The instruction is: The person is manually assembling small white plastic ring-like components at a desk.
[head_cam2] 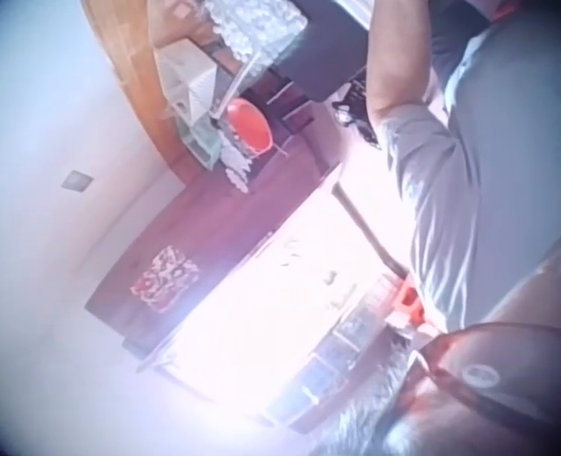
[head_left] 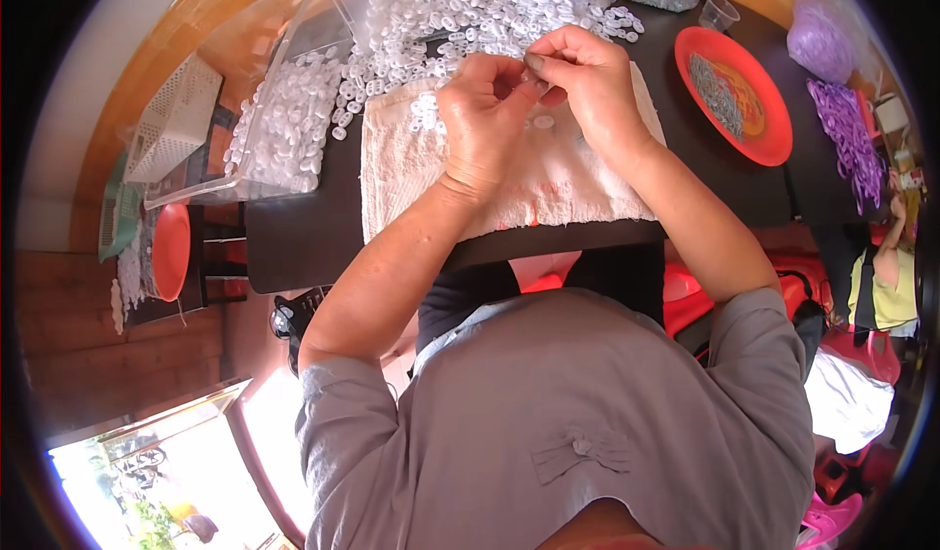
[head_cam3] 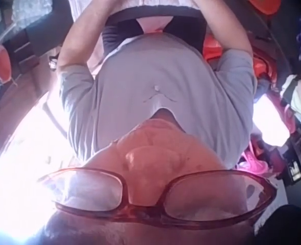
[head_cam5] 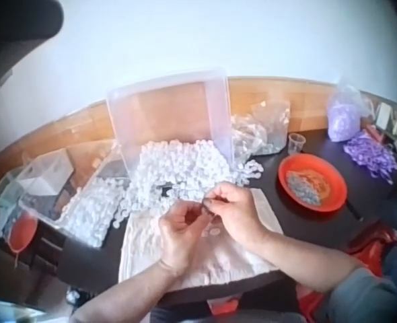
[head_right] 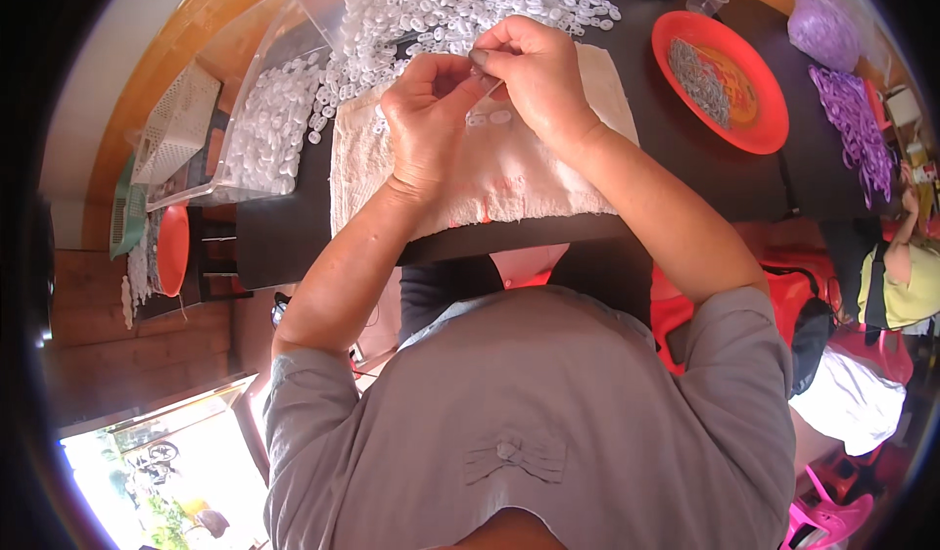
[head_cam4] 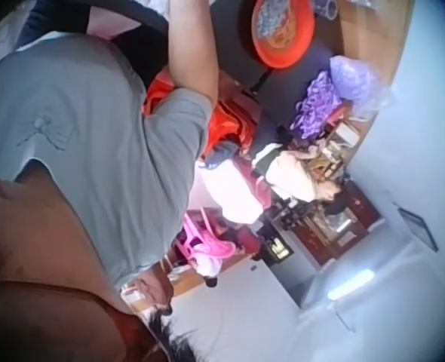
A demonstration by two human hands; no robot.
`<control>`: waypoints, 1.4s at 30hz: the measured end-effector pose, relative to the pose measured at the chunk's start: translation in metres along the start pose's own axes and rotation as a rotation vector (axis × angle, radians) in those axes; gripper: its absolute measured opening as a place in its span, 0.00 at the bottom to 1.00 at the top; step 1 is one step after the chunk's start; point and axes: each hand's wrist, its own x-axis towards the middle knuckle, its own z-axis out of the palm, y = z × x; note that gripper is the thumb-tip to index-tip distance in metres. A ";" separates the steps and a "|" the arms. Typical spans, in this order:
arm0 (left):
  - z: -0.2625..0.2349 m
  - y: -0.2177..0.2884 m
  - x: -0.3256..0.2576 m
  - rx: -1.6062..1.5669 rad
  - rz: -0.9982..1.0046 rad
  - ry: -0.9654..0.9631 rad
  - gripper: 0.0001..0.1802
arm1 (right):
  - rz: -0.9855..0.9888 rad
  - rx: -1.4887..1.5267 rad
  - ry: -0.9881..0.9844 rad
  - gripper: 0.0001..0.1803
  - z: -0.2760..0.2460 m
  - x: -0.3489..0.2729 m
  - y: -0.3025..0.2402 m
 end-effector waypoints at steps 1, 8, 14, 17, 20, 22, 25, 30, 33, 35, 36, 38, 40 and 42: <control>0.000 0.002 0.000 0.049 0.064 -0.009 0.06 | -0.011 0.043 -0.002 0.02 0.000 0.001 0.000; -0.011 0.011 0.015 -0.189 -0.320 0.023 0.05 | -0.006 0.025 -0.032 0.03 0.000 -0.001 -0.005; -0.016 0.006 0.019 -0.534 -0.476 0.006 0.03 | -0.037 -0.059 -0.057 0.03 -0.001 0.001 0.002; -0.016 0.009 0.019 -0.555 -0.498 -0.030 0.04 | -0.048 -0.045 -0.093 0.03 -0.002 0.001 0.004; -0.018 0.010 0.020 -0.552 -0.498 -0.085 0.05 | -0.086 -0.129 -0.066 0.03 -0.002 0.002 0.002; -0.019 0.013 0.021 -0.495 -0.503 -0.123 0.06 | -0.093 -0.163 -0.073 0.03 -0.003 0.002 0.002; -0.023 0.012 0.022 -0.459 -0.540 -0.158 0.06 | -0.108 -0.176 -0.100 0.03 -0.005 0.005 0.008; -0.025 0.014 0.024 -0.475 -0.544 -0.164 0.05 | -0.119 -0.243 -0.119 0.03 -0.007 0.005 0.008; -0.024 0.012 0.024 -0.484 -0.532 -0.142 0.04 | -0.127 -0.268 -0.130 0.03 -0.008 0.004 0.008; -0.024 0.012 0.023 -0.485 -0.527 -0.137 0.04 | -0.121 -0.242 -0.124 0.04 -0.007 0.004 0.007; -0.023 0.012 0.023 -0.505 -0.531 -0.126 0.04 | -0.092 -0.216 -0.113 0.04 -0.006 0.004 0.005; -0.023 0.013 0.023 -0.527 -0.534 -0.117 0.04 | -0.063 -0.192 -0.101 0.04 -0.006 0.004 0.004; -0.023 0.014 0.023 -0.535 -0.518 -0.133 0.04 | -0.104 -0.168 -0.098 0.05 -0.007 0.004 0.005; -0.022 0.013 0.022 -0.534 -0.518 -0.143 0.05 | -0.103 -0.162 -0.109 0.05 -0.008 0.005 0.006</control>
